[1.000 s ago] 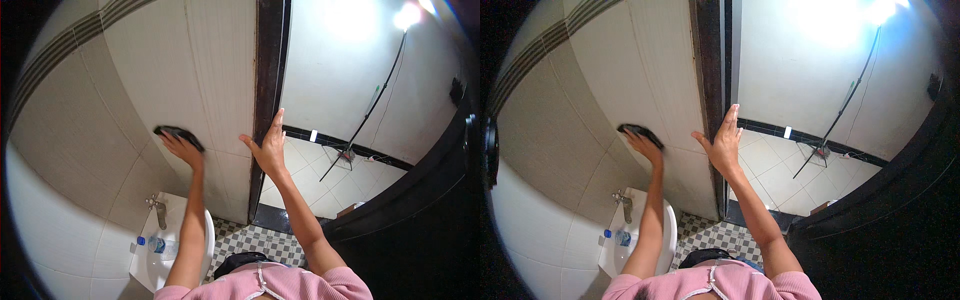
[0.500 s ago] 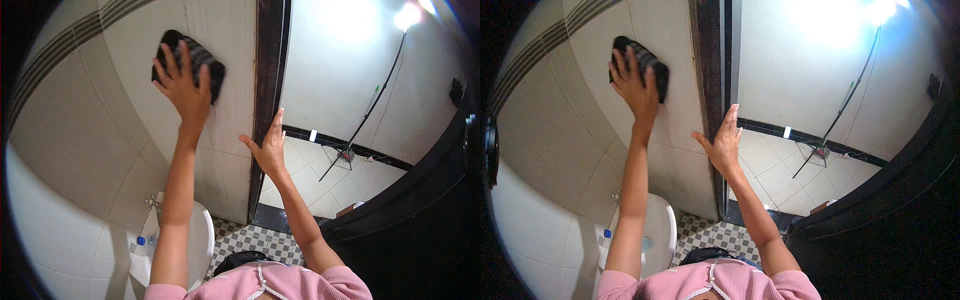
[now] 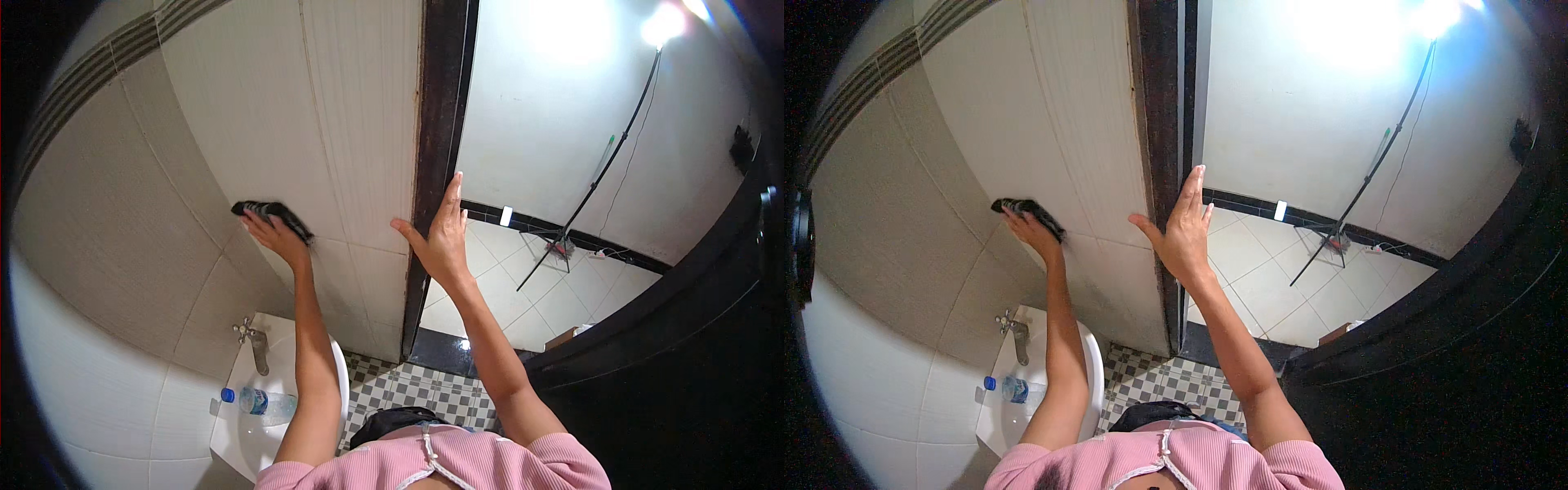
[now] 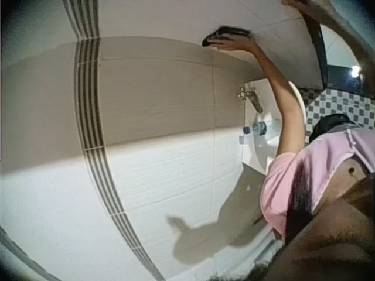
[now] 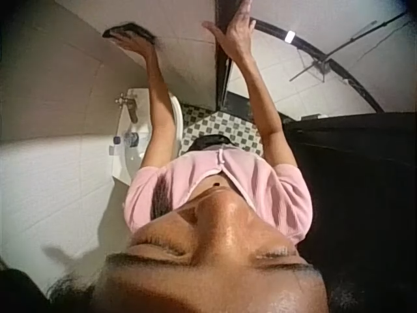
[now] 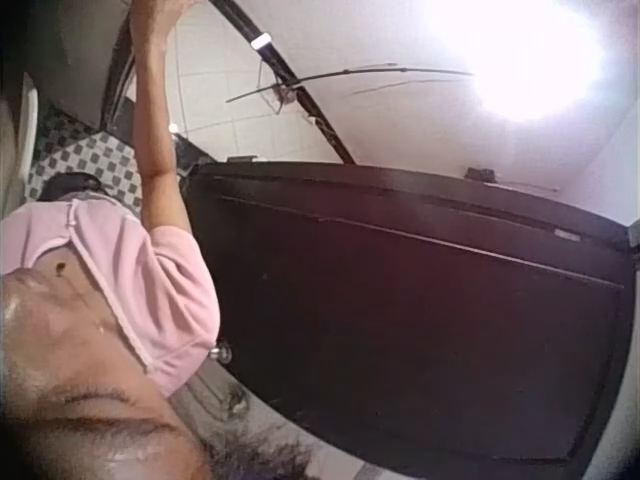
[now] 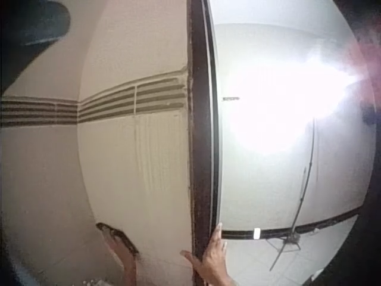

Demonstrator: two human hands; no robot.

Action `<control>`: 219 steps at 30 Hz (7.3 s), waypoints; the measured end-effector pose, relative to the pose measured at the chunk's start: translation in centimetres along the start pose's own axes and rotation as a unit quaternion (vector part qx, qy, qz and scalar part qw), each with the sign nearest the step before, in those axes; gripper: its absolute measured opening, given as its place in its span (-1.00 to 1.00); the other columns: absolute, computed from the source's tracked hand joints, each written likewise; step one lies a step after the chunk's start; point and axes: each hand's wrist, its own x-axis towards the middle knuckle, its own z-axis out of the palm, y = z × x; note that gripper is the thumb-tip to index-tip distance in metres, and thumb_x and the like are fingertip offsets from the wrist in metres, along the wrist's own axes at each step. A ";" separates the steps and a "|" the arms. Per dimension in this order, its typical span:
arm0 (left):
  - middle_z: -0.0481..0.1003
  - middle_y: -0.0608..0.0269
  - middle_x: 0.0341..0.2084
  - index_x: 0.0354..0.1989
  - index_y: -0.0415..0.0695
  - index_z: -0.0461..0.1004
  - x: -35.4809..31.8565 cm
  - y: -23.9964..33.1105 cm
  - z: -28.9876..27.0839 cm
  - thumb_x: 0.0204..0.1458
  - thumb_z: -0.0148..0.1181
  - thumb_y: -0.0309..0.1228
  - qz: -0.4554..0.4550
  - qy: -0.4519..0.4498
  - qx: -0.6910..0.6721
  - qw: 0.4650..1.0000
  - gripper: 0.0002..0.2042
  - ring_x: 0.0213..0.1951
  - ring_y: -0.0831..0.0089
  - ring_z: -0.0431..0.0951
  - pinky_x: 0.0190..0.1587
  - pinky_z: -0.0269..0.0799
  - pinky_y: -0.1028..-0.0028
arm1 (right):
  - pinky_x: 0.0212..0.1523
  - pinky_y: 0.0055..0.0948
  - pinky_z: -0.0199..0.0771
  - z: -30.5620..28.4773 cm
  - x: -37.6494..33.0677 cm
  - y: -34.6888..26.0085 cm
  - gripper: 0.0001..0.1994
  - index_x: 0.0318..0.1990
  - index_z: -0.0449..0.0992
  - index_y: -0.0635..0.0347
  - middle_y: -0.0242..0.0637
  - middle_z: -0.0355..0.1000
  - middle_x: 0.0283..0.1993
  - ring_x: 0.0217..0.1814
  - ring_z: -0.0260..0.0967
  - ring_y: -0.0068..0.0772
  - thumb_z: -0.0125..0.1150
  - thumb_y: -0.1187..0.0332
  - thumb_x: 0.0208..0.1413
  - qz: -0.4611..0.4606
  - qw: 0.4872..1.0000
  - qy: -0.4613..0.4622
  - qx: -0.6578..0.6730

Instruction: Cleaning the tiled wall in a bathroom using a cloth.

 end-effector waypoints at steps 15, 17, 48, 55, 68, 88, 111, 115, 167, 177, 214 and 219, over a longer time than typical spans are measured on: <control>-0.42 -0.09 0.33 0.34 -0.12 -0.28 -15.9 8.5 1.7 0.20 -0.28 -0.06 -0.072 -0.112 -0.045 0.990 -0.36 0.32 -0.10 -0.43 0.27 -0.54 -0.01 | 0.19 0.38 -0.28 0.1 -0.1 0.0 0.16 0.30 -0.48 0.35 0.28 -0.42 0.36 0.41 -0.34 0.20 0.23 -0.17 -0.14 -0.016 1.000 0.011 0.003; -0.35 -0.03 0.34 0.34 -0.09 -0.22 -10.8 8.0 1.7 0.20 -0.21 -0.15 -0.029 -0.072 -0.029 0.997 -0.39 0.33 -0.11 -0.40 0.28 -0.52 0.00 | 0.19 0.38 -0.28 0.0 -0.1 -0.1 0.16 0.30 -0.48 0.36 0.29 -0.43 0.36 0.41 -0.33 0.21 0.22 -0.18 -0.14 -0.017 1.000 0.010 0.007; -0.52 -0.01 0.33 0.35 0.16 -0.35 -0.1 17.0 0.3 0.13 -0.28 0.12 -0.112 -0.100 -0.109 0.983 -0.31 0.31 -0.10 -0.57 0.17 -0.52 -0.28 | 0.20 0.34 -0.21 0.2 -0.2 -0.6 0.16 0.30 -0.50 0.36 0.26 -0.44 0.37 0.42 -0.35 0.19 0.24 -0.14 -0.13 -0.022 1.000 0.011 0.016; -0.43 0.00 0.34 0.35 0.00 -0.21 -4.8 11.6 0.4 0.20 -0.26 -0.10 0.115 -0.137 -0.057 0.982 -0.41 0.32 -0.10 -0.50 0.22 -0.57 -0.11 | 0.21 0.32 -0.21 0.1 -0.1 -0.5 0.14 0.30 -0.49 0.37 0.27 -0.42 0.37 0.42 -0.34 0.19 0.23 -0.13 -0.10 -0.021 1.000 0.016 0.013; -0.34 -0.07 0.33 0.35 -0.08 -0.24 -7.9 8.1 2.3 0.21 -0.44 0.00 -0.016 -0.042 -0.010 0.999 -0.39 0.32 -0.14 -0.38 0.25 -0.54 -0.05 | 0.20 0.34 -0.23 0.4 -0.2 0.2 0.12 0.29 -0.51 0.39 0.26 -0.44 0.37 0.42 -0.35 0.20 0.20 -0.11 -0.06 -0.038 0.999 0.023 -0.020; -0.38 -0.25 0.30 0.34 -0.04 -0.19 -13.3 4.3 0.0 0.17 -0.23 -0.10 0.222 -0.159 0.056 0.960 -0.39 0.28 -0.31 -0.41 0.16 -0.46 -0.27 | 0.21 0.34 -0.24 0.4 -0.2 -0.5 0.08 0.31 -0.51 0.31 0.21 -0.45 0.38 0.42 -0.33 0.18 0.20 -0.06 -0.04 -0.049 0.998 0.031 0.000; -0.28 -0.15 0.31 0.35 -0.06 -0.24 -10.5 -4.8 -0.3 0.21 -0.29 -0.23 -0.183 -0.024 -0.042 0.982 -0.44 0.32 -0.06 -0.31 0.28 -0.37 0.05 | 0.34 0.09 -0.33 -0.8 -1.5 -3.8 -0.43 0.20 0.21 0.18 -0.21 -0.03 0.36 0.42 -0.16 -0.29 0.17 0.27 0.01 -0.347 0.928 -0.037 -0.129; -0.30 -0.09 0.33 0.35 -0.05 -0.28 -5.1 0.0 -0.6 0.22 -0.28 -0.19 -0.028 -0.055 0.072 0.995 -0.42 0.33 -0.04 -0.34 0.28 -0.40 0.05 | 0.36 0.08 -0.38 -0.7 -1.5 -3.1 -0.47 0.20 0.23 0.12 -0.36 -0.02 0.37 0.43 -0.17 -0.45 0.13 0.28 0.04 -0.321 0.934 -0.053 -0.145; -0.30 -0.03 0.34 0.34 -0.03 -0.11 -8.3 7.4 -0.4 0.21 -0.29 -0.11 -0.177 -0.035 -0.179 0.967 -0.45 0.35 0.07 -0.29 0.31 -0.36 0.18 | 0.34 0.20 -0.57 1.1 -2.2 -3.2 -0.43 0.30 0.05 -0.02 -0.46 -0.26 0.44 0.46 -0.34 -0.49 0.01 0.28 0.12 -0.287 0.946 -0.083 -0.125; -0.30 -0.04 0.33 0.33 -0.08 -0.11 -1.0 5.3 0.1 0.21 -0.22 -0.10 0.117 -0.034 -0.016 0.992 -0.42 0.34 -0.03 -0.35 0.27 -0.40 0.02 | 0.34 0.21 -0.54 1.7 -2.3 -3.0 -0.43 0.30 0.06 -0.03 -0.45 -0.24 0.43 0.45 -0.30 -0.49 0.02 0.31 0.11 -0.282 0.948 -0.067 -0.130; -0.23 -0.09 0.31 0.34 0.02 -0.15 7.0 1.2 -0.9 0.20 -0.23 -0.05 0.058 0.014 0.023 0.998 -0.41 0.32 -0.05 -0.21 0.28 -0.28 0.04 | 0.32 0.25 -0.45 0.1 -3.4 -1.3 -0.69 -0.05 0.47 0.05 -0.28 0.34 0.12 0.36 0.02 -0.28 0.01 0.49 0.02 -0.321 0.946 0.045 -0.003; -0.17 -0.16 0.29 0.35 0.01 -0.19 -5.9 -10.9 -0.7 0.22 -0.30 -0.07 -0.150 0.058 0.048 0.986 -0.43 0.29 -0.07 -0.11 0.26 -0.20 0.07 | 0.32 0.26 -0.41 0.7 -3.9 -2.9 -0.67 -0.03 0.46 0.04 -0.26 0.31 0.14 0.37 -0.01 -0.25 0.01 0.50 0.01 -0.321 0.946 0.033 0.022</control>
